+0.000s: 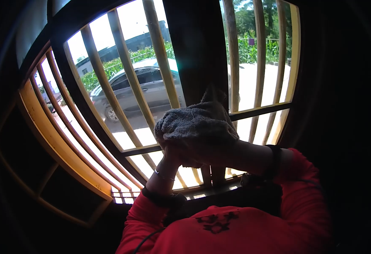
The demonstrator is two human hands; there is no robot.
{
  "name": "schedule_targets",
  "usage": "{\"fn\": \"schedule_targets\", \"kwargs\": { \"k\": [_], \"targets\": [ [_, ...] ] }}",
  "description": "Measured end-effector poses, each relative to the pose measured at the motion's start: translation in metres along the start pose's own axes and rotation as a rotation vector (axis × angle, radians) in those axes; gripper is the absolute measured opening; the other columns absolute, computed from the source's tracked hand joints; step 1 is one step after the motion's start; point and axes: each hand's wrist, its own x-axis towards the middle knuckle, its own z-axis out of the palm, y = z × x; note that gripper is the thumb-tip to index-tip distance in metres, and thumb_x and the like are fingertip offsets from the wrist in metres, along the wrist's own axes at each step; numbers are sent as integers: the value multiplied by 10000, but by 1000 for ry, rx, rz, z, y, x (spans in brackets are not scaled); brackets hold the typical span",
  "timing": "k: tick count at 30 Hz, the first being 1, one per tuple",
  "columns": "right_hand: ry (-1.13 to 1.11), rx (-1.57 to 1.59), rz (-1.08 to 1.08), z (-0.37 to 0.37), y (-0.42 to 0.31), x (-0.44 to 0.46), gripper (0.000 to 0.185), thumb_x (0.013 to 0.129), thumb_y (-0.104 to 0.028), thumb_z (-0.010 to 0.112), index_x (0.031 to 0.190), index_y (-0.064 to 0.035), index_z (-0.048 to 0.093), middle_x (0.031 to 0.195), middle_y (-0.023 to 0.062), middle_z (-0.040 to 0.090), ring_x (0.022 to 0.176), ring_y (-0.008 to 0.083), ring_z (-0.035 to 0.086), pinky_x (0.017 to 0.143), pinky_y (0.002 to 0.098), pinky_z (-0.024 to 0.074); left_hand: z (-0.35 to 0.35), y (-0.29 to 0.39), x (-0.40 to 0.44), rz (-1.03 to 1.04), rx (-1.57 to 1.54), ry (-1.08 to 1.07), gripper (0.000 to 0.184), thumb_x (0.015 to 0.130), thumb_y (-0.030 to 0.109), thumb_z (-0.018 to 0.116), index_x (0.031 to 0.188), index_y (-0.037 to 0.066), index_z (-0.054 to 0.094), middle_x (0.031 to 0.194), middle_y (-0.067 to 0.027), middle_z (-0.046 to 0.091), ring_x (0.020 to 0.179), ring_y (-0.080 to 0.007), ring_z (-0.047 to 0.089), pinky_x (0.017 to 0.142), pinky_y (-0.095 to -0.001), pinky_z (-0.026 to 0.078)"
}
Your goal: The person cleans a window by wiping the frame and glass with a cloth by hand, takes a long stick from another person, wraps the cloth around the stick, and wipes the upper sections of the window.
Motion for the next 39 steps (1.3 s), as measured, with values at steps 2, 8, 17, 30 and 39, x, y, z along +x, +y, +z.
{"fn": "schedule_targets", "kwargs": {
  "k": [2, 8, 17, 30, 39],
  "targets": [
    [-199, -315, -15, -32, -41, -5, 293, 882, -150, 516, 1156, -47, 538, 1038, 114, 588, 991, 228, 573, 885, 352, 454, 0, 0, -3, -19, 33, -8, 357, 978, 292, 350, 1204, 31, 441, 1170, -113, 529, 1068, -228, 514, 939, -376, 433],
    [-65, -190, -94, -42, -84, -32, 294, 845, -140, 565, 1131, -75, 569, 1019, 122, 602, 922, 250, 606, 819, 345, 496, 3, -7, -3, -100, 185, -72, 343, 976, 292, 349, 1172, 31, 457, 1136, -116, 544, 1027, -233, 532, 921, -387, 443],
    [-165, -98, -219, -48, -97, -53, 320, 838, -162, 594, 1136, -53, 556, 992, 94, 594, 914, 200, 591, 787, 320, 496, -6, 20, -31, -130, 512, -111, 328, 973, 291, 347, 1123, 32, 481, 1085, -121, 567, 965, -239, 558, 895, -403, 459],
    [-1020, -513, -107, -55, -103, 18, 273, 880, -267, 555, 971, -11, 582, 905, 106, 624, 868, 258, 618, 761, 394, 501, -27, 83, -42, 282, 188, 39, 320, 968, 290, 345, 1052, 32, 516, 1012, -127, 600, 876, -249, 595, 857, -426, 481],
    [373, -845, -505, -95, -24, 106, 478, 809, -210, 655, 1228, -52, 488, 1357, 105, 401, 1245, 301, 398, 979, 393, 405, -89, 217, 93, -244, 549, -481, 406, 845, 263, 600, 1149, 6, 522, 1005, -138, 612, 914, -208, 607, 832, -294, 490]
  ]
}}
